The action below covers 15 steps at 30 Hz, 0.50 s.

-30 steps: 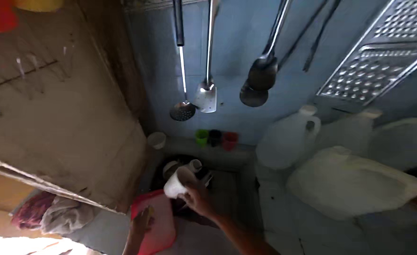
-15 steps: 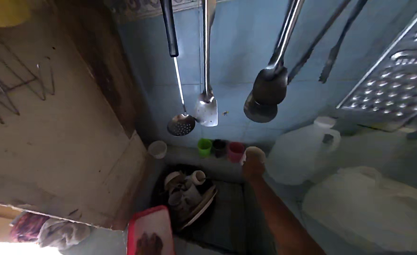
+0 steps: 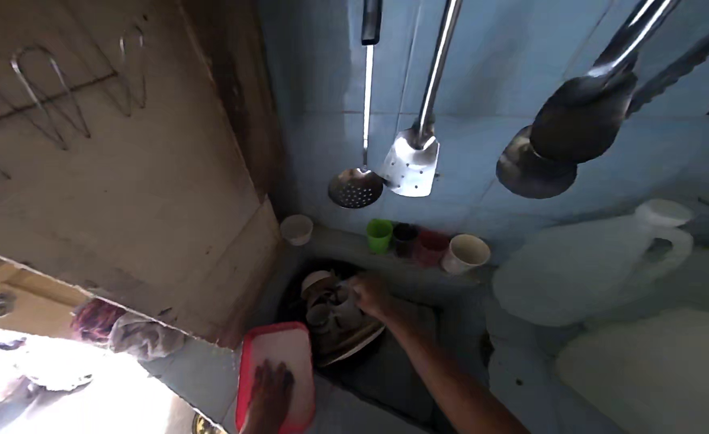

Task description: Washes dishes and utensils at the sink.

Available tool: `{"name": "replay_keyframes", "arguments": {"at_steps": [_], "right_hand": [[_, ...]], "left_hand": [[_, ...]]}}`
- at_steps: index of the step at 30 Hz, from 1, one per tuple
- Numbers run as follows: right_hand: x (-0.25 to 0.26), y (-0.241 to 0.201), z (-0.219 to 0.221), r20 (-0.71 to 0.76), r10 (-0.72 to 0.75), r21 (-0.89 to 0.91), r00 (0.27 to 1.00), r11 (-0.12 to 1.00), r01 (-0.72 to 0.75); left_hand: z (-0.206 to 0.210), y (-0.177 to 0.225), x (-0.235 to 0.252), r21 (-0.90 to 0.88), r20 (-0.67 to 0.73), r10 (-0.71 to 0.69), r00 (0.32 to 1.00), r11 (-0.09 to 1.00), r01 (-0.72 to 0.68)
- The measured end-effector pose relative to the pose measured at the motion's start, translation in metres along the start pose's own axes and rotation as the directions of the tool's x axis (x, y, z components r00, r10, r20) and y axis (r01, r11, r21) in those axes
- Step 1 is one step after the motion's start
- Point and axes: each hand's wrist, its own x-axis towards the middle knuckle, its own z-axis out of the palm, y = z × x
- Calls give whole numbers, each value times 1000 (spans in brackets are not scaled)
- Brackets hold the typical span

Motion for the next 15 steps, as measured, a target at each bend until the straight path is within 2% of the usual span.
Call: {"name": "replay_keyframes", "arguments": {"at_steps": [2,3,6,8,10,13,15], "right_hand": [[16,-29,27,220,-118,-42,968,991,130],[20,-43,36,310,-124,-62,943,987,151],[29,-69,67,452,-17,-120,892,990,80],[31,-73,89,392,106,-62,914,994,-88],[33,-70,107,279,172,6,945,983,-181],[45,-63,125,241,190,-89,952,981,-173],[37,-69,115,260,187,-114,947,980,-162]], "left_hand": [[-3,2,1,3,14,12,1000,1000,-12],[-4,1,1,-8,17,30,999,1000,-29],[-4,-2,1,-57,9,60,998,997,-59],[-5,-2,0,-68,14,62,998,996,-61],[-5,-3,-1,-84,5,64,998,994,-64],[0,-5,1,-84,-22,103,994,991,-105],[2,-6,2,-101,-13,90,996,991,-91]]}}
